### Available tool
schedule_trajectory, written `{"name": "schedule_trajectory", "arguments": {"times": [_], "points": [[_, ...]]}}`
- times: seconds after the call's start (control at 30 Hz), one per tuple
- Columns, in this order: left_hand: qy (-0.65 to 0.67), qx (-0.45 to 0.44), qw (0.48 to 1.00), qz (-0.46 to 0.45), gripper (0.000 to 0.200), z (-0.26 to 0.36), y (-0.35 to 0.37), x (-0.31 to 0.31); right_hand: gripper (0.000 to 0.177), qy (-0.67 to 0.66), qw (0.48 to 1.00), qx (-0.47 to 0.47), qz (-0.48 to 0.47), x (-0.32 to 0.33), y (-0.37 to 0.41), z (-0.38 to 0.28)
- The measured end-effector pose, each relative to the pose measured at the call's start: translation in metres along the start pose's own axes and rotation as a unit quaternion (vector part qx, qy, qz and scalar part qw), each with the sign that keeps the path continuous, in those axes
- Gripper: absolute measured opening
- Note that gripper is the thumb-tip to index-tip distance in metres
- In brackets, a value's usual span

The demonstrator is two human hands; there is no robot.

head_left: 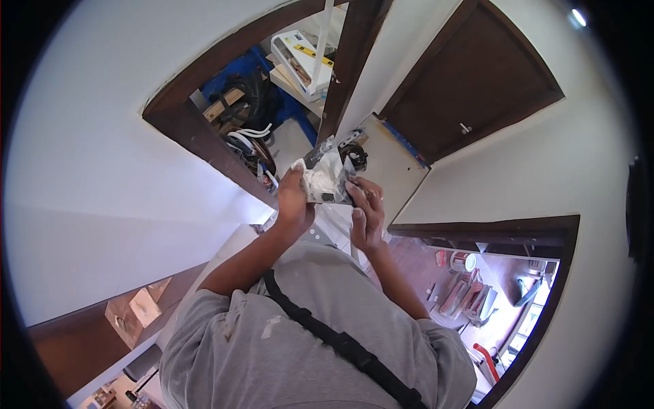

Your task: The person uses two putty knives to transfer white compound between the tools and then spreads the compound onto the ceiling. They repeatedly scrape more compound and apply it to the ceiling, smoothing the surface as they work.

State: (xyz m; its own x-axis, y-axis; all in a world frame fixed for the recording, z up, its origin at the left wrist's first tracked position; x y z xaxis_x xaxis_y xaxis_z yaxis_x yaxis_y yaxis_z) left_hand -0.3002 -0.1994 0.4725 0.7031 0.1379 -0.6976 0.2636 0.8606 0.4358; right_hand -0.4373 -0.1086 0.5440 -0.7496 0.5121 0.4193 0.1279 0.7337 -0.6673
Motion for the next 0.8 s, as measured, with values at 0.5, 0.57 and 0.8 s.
{"name": "schedule_trajectory", "arguments": {"times": [0.5, 0.57, 0.8], "points": [[-0.617, -0.017, 0.764, -0.188, 0.038, 0.047, -0.046, -0.004, 0.028, 0.073, 0.949, -0.255, -0.173, -0.013, -0.013, 0.038], [-0.682, -0.018, 0.691, -0.239, 0.036, 0.037, -0.068, -0.005, 0.031, 0.013, 0.919, -0.355, -0.170, -0.034, 0.008, 0.058], [-0.855, -0.006, 0.356, -0.377, 0.027, -0.044, -0.175, 0.035, 0.048, -0.340, 0.654, -0.671, -0.074, -0.114, 0.092, 0.105]]}}
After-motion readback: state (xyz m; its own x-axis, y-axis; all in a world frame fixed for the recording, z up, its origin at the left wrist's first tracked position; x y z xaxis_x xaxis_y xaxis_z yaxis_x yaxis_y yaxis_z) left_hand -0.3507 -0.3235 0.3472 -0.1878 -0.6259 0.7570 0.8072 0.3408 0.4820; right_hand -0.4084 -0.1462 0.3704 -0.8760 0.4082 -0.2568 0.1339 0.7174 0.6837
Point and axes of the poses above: each hand's wrist, its own y-axis away from the middle knuckle, its own x-axis out of the back of the hand, z = x × y, the point moved 6 cm from there along -y, towards the middle knuckle, and after that the axes turned 3 degrees about z, right-handed, at the moved point
